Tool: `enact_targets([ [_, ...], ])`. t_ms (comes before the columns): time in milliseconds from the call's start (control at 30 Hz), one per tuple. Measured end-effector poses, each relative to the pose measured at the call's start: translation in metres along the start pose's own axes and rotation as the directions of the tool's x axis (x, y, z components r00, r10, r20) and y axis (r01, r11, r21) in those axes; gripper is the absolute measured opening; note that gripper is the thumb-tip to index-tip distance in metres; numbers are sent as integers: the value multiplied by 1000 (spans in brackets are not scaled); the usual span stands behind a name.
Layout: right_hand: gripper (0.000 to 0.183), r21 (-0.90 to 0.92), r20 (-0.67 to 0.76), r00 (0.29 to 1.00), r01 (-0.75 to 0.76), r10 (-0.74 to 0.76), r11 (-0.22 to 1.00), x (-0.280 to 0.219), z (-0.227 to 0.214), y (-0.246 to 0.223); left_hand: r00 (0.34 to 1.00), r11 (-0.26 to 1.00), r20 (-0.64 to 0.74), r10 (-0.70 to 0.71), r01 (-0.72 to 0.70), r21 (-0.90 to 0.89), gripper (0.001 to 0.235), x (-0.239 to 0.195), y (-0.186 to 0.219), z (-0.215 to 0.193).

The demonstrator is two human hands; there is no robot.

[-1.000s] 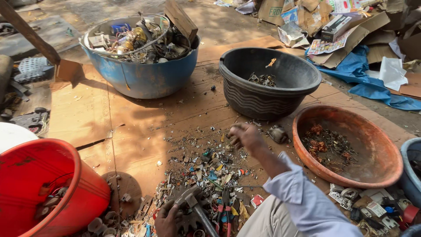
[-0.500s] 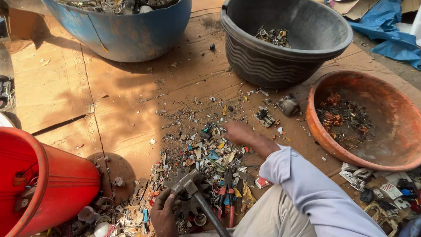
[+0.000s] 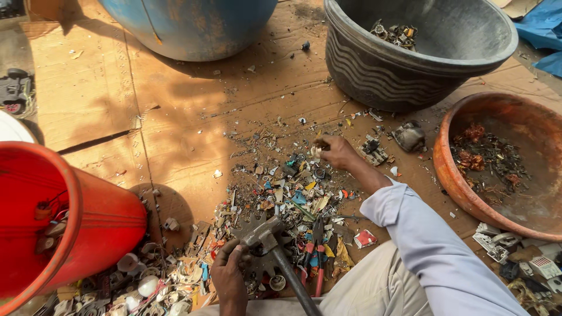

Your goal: The person sits on the ground and uses a hammer to repeatedly strike small electronic components placed on a metal gear. They break the components into smaller pieces and occasionally sort the debris into nearby buckets.

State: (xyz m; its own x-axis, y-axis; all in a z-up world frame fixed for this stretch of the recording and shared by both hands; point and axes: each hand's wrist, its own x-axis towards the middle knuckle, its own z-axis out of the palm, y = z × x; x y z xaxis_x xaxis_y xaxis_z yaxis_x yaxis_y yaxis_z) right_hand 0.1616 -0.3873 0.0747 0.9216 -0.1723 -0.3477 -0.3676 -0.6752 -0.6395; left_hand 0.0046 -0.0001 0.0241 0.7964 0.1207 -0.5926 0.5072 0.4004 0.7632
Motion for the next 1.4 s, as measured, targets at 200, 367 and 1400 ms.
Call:
enact_targets([
  [200, 41, 791, 341, 925, -186, -166, 583, -89, 41, -69, 961, 971, 161, 224, -234, 47, 36, -14, 9, 5],
  [367, 26, 746, 340, 904, -90, -261, 660, -187, 120, -93, 839, 912, 406, 363, -408, 28, 44, -58, 31, 15],
  [1400, 49, -181, -240, 781, 547, -576, 817, -274, 161, -92, 876, 142, 224, 427, -310, 940, 30, -19, -16, -13],
])
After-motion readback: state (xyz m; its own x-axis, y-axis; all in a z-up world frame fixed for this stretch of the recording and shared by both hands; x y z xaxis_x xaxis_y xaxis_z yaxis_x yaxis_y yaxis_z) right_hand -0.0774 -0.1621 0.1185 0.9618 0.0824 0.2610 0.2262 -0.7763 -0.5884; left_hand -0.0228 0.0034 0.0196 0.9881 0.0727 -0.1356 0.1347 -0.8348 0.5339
